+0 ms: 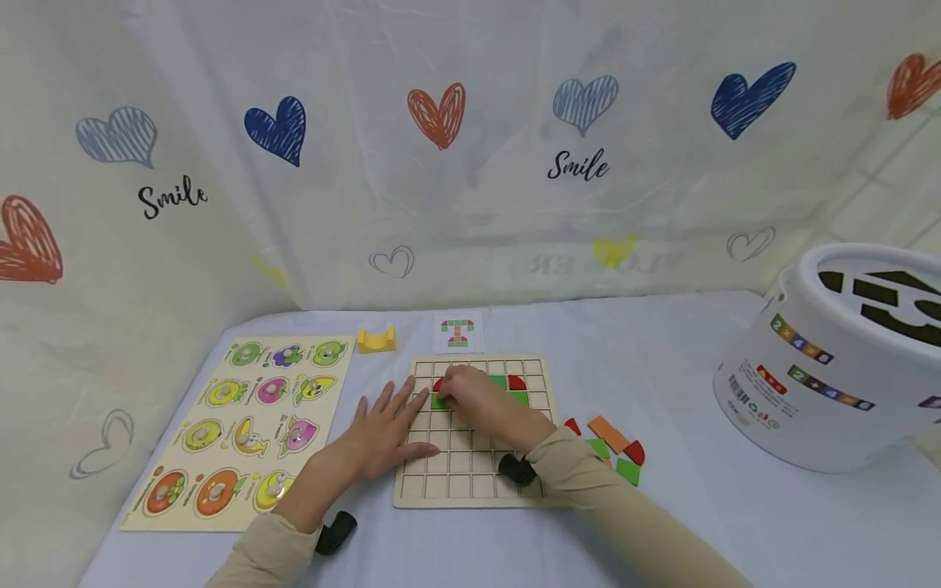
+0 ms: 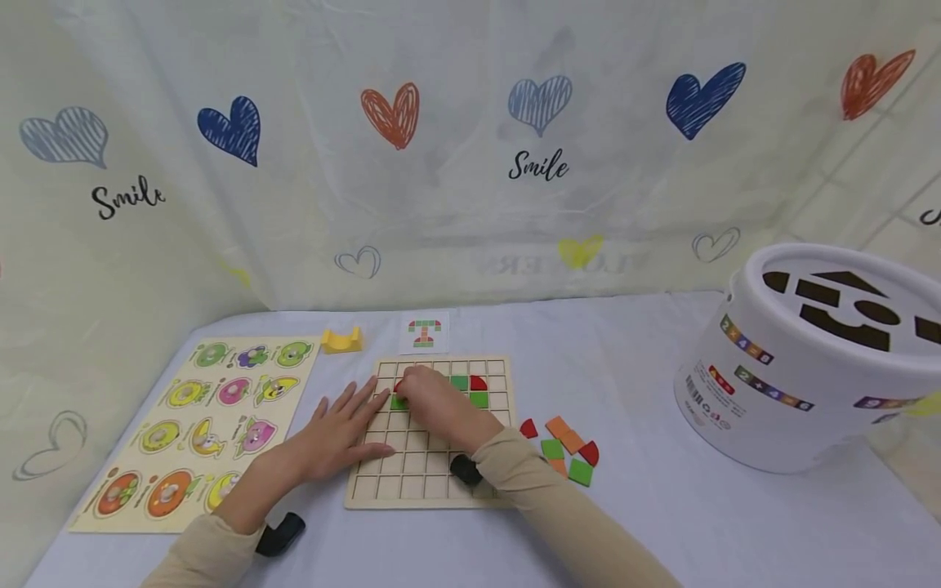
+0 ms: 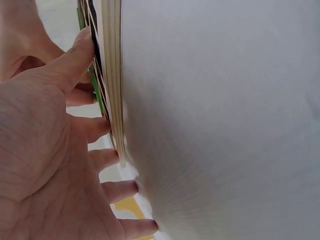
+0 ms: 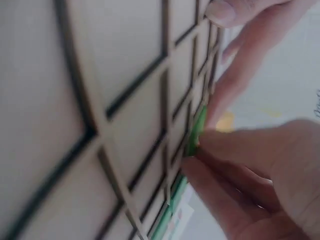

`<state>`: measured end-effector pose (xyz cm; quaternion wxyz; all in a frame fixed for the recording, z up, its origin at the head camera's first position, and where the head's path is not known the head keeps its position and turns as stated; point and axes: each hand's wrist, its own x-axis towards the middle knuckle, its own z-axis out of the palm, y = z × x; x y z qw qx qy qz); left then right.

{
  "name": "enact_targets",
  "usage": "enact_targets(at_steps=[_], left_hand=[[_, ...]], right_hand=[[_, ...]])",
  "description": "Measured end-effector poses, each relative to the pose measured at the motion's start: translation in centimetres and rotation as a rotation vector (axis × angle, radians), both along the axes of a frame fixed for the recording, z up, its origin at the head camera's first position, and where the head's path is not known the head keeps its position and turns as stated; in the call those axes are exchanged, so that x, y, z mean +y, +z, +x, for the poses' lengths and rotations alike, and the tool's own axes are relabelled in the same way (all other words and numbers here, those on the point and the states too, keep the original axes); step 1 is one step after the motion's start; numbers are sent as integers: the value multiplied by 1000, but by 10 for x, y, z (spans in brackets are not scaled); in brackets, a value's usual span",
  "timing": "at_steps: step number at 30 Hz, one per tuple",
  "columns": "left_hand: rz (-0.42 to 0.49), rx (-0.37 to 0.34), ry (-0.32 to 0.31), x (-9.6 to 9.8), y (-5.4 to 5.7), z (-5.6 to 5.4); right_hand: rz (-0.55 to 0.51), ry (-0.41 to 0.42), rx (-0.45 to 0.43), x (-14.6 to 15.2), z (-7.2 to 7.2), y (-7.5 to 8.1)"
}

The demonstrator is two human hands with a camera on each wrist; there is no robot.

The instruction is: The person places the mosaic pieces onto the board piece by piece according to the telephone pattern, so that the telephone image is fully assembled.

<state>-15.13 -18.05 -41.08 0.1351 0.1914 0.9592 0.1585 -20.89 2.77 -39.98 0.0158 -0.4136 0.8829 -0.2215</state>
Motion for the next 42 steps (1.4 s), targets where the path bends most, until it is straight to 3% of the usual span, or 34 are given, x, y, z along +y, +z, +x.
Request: enact_targets(at_steps=[7,11,19,25,30,37,42], left_hand=[[-5,-2,5,2,-1,0],[-13,-4,12,2,-1,-1],[-22,1,13,3,-1,-1],[-28,-6,21,3,-4,0],[-13,1,20,3,-3,0],[12,8,8,0,-5,0],[-4,10,7,-1,-8,-2]], right_hand=[[28,151,-104,20,-4,12],[70,174,-146,42,2,22],[107,135,-192,100,12,34],[102,115,-230,140,15,33],[91,49,-294,169,20,30],[99,2,-336,191,25,25],[101,17,-329,197,23,22]])
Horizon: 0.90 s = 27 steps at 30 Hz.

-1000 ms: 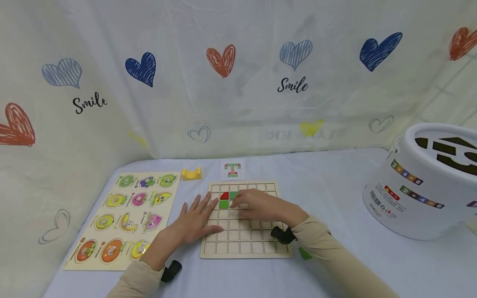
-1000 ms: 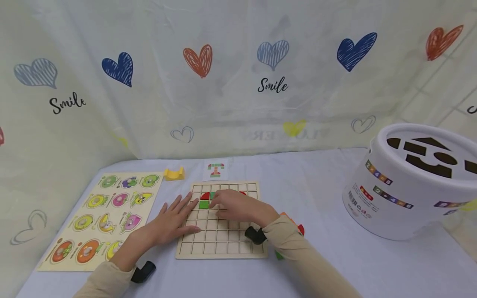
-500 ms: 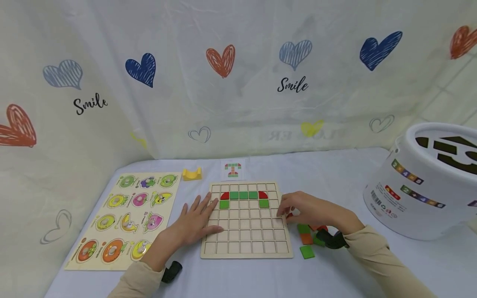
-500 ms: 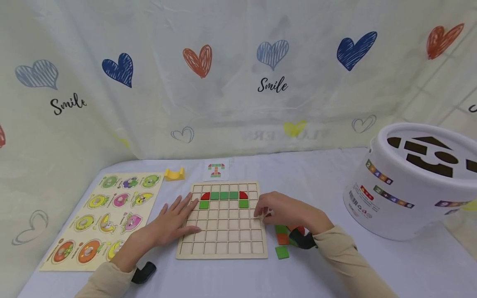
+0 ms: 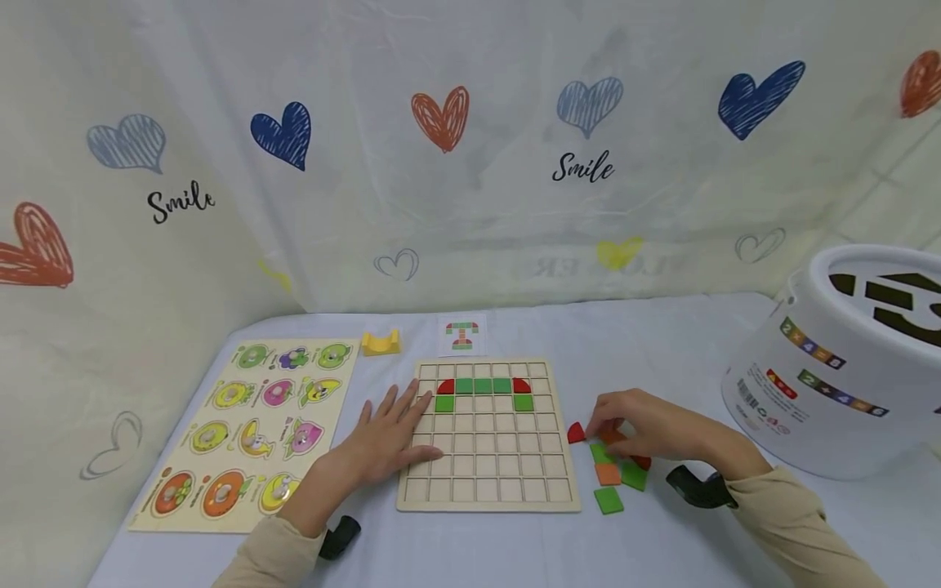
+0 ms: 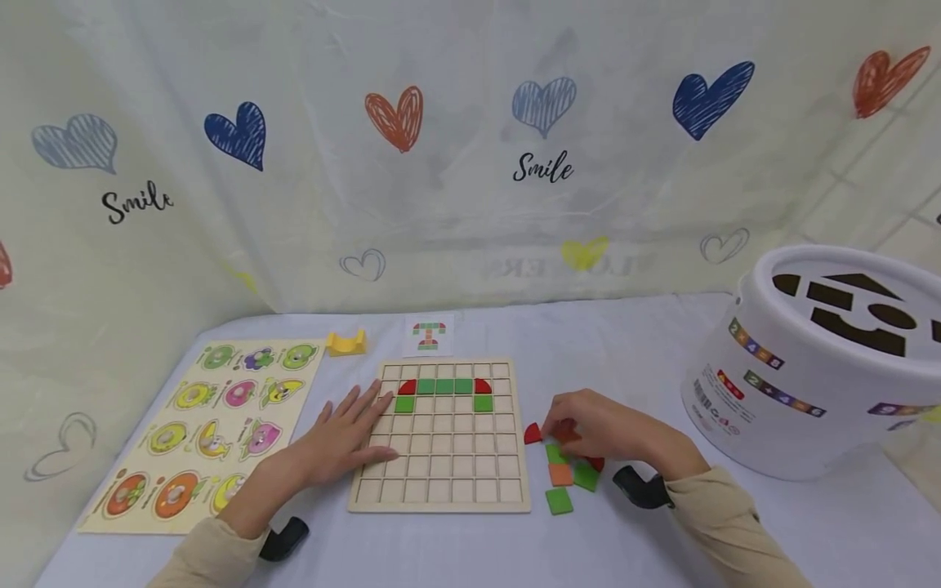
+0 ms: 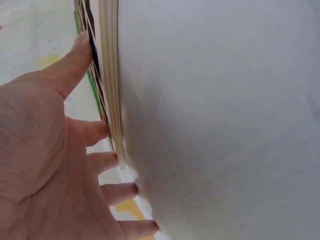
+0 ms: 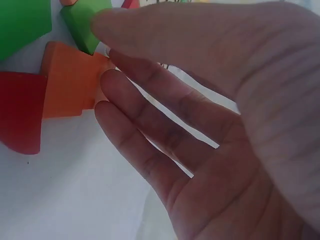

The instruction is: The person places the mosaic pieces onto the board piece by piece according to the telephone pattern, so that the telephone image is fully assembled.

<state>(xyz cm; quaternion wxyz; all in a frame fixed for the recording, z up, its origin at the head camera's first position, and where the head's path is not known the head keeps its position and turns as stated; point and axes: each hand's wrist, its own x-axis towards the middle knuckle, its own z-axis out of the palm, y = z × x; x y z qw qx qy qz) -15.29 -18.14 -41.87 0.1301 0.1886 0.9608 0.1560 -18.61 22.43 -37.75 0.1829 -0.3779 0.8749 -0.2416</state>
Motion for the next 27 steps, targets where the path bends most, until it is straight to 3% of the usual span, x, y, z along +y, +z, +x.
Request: enact_targets(at_steps=[7,13,18,27], left_hand=[[-11,-14,23,1,6,3],[-7,-9,11,-1,1,2],[-19,-22,14,0,1,0],[-10,-16,10,3,6,2]], right_hand=[[3,-42,-21,1,-5,0],[4,-102,4,5,-8,-3],[-25,-109,55,9,-10,-8],[-2,-111,64,9,-17,-4]])
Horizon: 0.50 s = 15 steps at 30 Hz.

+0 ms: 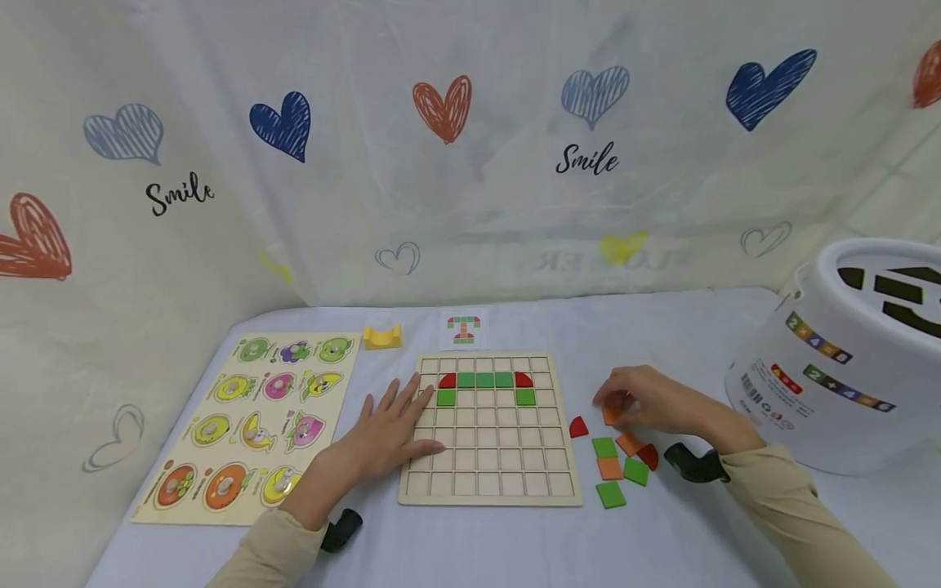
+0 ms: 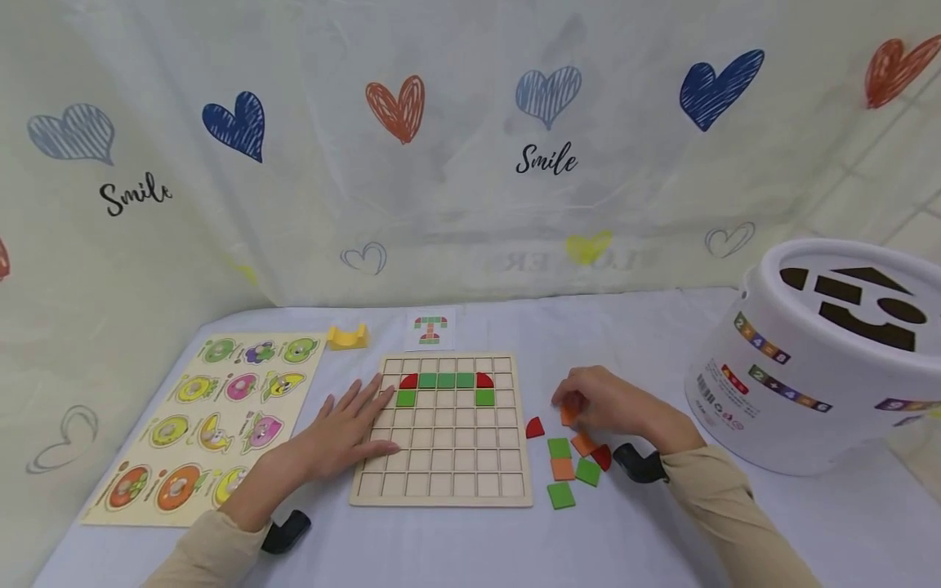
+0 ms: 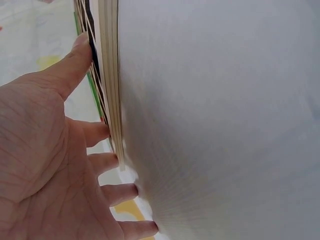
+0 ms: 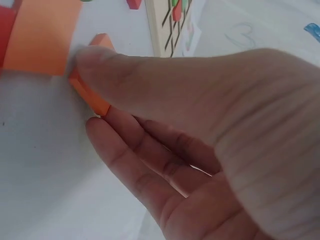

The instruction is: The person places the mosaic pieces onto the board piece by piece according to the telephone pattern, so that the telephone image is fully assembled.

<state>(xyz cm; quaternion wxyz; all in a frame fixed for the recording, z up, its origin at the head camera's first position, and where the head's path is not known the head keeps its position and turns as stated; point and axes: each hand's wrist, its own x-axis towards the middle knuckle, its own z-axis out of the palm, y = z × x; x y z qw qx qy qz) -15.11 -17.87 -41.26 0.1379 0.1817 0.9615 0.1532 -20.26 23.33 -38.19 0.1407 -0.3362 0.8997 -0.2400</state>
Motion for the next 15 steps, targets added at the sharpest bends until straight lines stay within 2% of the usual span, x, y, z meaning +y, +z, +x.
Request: enact_targets(at_steps=[8,15], left_hand=[[-6,-7,4,1,2,1],[-5,-5,7,1,1,0]], right_hand=[[1,-64,-40,3,-1,2],[-31,-66,-45,8,-1,-1]])
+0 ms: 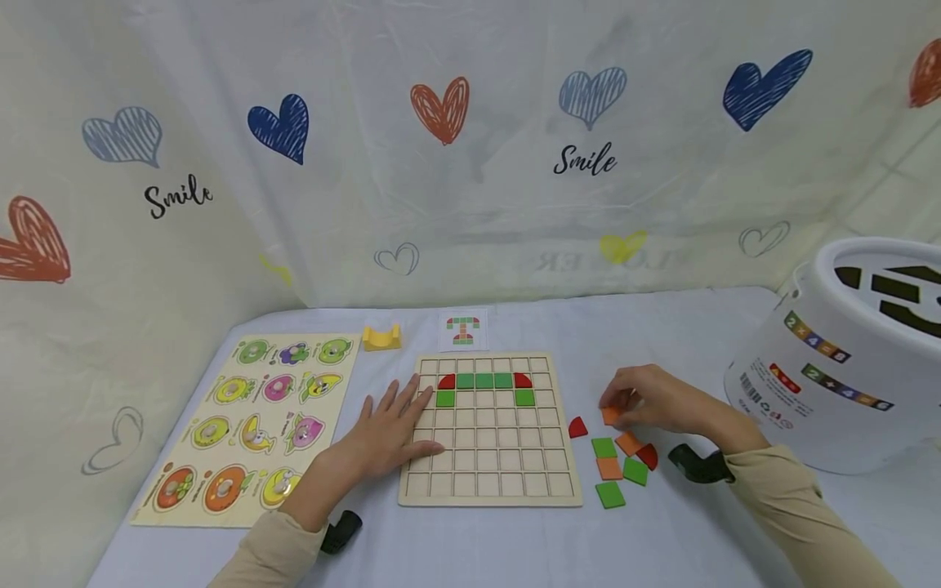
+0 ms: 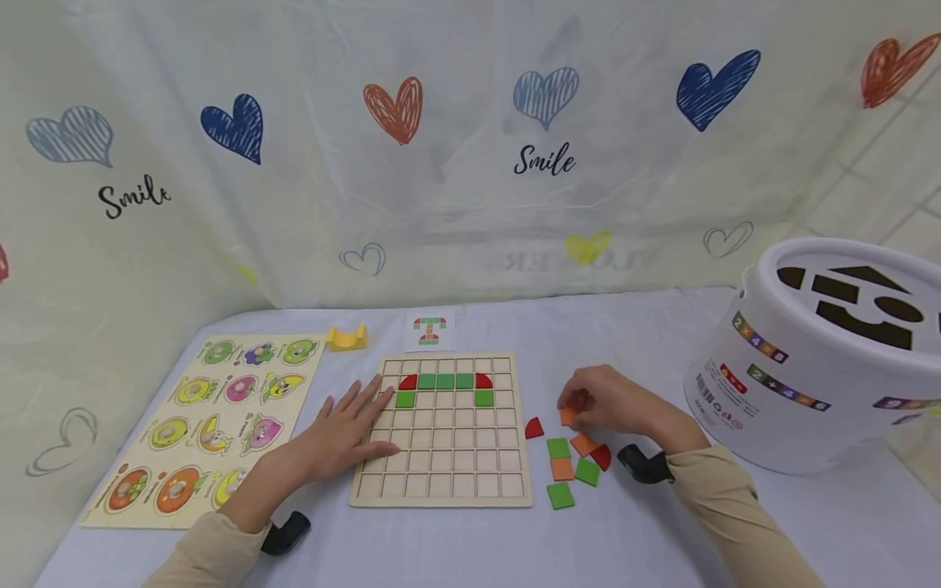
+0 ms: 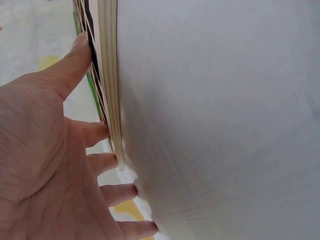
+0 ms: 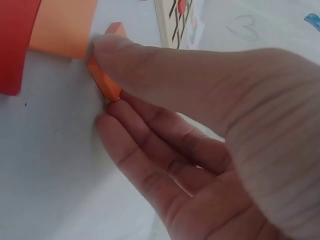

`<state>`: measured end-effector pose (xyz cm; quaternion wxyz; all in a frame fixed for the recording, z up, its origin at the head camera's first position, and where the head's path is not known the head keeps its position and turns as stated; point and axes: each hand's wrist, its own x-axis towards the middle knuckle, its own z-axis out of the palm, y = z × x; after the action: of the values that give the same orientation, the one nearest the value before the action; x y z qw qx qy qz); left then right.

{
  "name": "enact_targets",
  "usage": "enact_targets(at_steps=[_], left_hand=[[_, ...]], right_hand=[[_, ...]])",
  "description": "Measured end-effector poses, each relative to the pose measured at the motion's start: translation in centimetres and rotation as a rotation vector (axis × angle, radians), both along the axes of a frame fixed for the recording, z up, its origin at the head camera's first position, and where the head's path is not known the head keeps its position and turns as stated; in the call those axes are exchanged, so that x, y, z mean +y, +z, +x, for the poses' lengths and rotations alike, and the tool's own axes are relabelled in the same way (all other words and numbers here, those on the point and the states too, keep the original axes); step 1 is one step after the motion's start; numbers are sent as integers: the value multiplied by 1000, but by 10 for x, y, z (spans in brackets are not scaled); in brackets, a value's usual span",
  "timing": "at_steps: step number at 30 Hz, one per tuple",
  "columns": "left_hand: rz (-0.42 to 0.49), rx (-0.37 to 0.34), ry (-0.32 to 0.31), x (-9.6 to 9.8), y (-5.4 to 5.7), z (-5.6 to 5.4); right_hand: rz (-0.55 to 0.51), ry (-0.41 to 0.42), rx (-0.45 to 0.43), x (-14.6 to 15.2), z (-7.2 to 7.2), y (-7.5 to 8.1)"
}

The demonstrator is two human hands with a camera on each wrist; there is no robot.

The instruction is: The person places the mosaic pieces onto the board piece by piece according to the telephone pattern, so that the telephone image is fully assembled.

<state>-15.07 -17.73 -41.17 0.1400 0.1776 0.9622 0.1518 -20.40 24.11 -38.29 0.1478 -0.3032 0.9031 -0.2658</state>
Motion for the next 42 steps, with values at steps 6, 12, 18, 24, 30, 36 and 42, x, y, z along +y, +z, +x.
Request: enact_targets(at_steps=[6,12,18,24,30,36,42], left_hand=[[0,1,-1,0,0,0],[-4,-3,-2,0,1,0],[-2,-4,3,0,3,1],[11,-7,-1,0,3,2],[23,-2,-5,-1,0,2],[23,-3,0,0,2,2],[25,-2,-3,0,2,2]], right_hand=[[-6,-27,-43,-1,-2,-1],[-36,-6,-45,0,-4,-2],[-72,-4,-34,1,-4,-2],[-100,-13,-44,1,-3,-3],[-116,2,-35,1,-3,-6],[-138,18,14,-5,-4,-3],[-167,50,117,-22,-5,6]])
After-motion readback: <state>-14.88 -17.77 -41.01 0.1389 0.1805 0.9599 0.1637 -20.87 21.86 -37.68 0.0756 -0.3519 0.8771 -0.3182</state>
